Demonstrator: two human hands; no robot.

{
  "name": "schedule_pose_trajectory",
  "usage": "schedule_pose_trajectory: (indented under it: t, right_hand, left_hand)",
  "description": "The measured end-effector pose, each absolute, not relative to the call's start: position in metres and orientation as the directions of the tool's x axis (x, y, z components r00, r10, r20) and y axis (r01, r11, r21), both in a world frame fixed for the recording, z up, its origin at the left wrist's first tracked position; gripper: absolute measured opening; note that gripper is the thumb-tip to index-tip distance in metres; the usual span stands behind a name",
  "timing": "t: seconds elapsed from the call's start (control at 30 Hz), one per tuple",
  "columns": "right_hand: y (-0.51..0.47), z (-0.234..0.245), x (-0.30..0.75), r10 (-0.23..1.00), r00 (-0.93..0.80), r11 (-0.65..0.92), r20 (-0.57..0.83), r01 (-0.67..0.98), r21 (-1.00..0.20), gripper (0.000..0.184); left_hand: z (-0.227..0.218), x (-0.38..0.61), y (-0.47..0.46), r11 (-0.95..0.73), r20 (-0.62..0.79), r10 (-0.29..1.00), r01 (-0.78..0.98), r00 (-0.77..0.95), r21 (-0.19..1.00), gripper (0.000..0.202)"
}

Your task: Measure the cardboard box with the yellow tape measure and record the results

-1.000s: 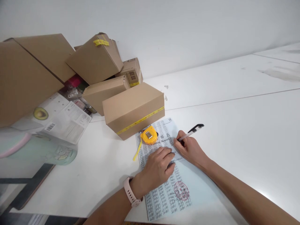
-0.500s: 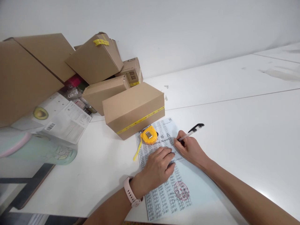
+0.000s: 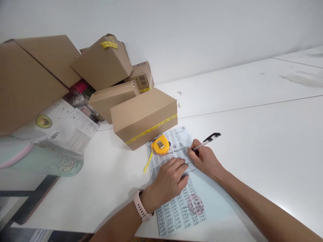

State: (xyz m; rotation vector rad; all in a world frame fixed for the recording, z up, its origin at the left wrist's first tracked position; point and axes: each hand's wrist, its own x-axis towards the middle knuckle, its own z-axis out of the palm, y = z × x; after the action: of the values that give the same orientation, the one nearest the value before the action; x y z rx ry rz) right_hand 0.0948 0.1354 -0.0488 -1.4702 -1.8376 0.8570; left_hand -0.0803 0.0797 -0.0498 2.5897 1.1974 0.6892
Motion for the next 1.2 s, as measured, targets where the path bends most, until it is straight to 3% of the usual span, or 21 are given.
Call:
schedule_pose_trajectory:
  t: [0.8,0.93,1.0,1.1,1.2]
  right_hand:
    - [0.135,-0.051,0.094,0.985,-0.15,0.159,0.087,0.584,-0.796,0.023]
    - [0.139,-0.055,0.103,0.982,-0.086,0.187,0.169,0.583,-0.791,0.02]
    - [0.143,-0.057,0.113,0.957,-0.117,0.28,0.265,0.612,-0.74,0.017]
    - [0.15,-0.062,0.128,0.895,-0.262,0.436,0.36,0.678,-0.591,0.028]
    - [0.156,-0.069,0.136,0.85,-0.371,0.52,0.375,0.704,-0.483,0.042]
  left_hand:
    - [-0.05,-0.08,0.08,-0.645,0.321,0.764,0.662,0.56,0.382,0.014]
    - [-0.053,-0.08,0.08,-0.658,0.37,0.753,0.64,0.545,0.397,0.014]
    - [-0.053,-0.081,0.081,-0.662,0.466,0.743,0.629,0.48,0.408,0.014]
    - [-0.049,-0.086,0.087,-0.609,0.637,0.724,0.679,0.265,0.41,0.012]
    - [-0.045,-0.094,0.094,-0.471,0.676,0.731,0.783,0.088,0.407,0.014]
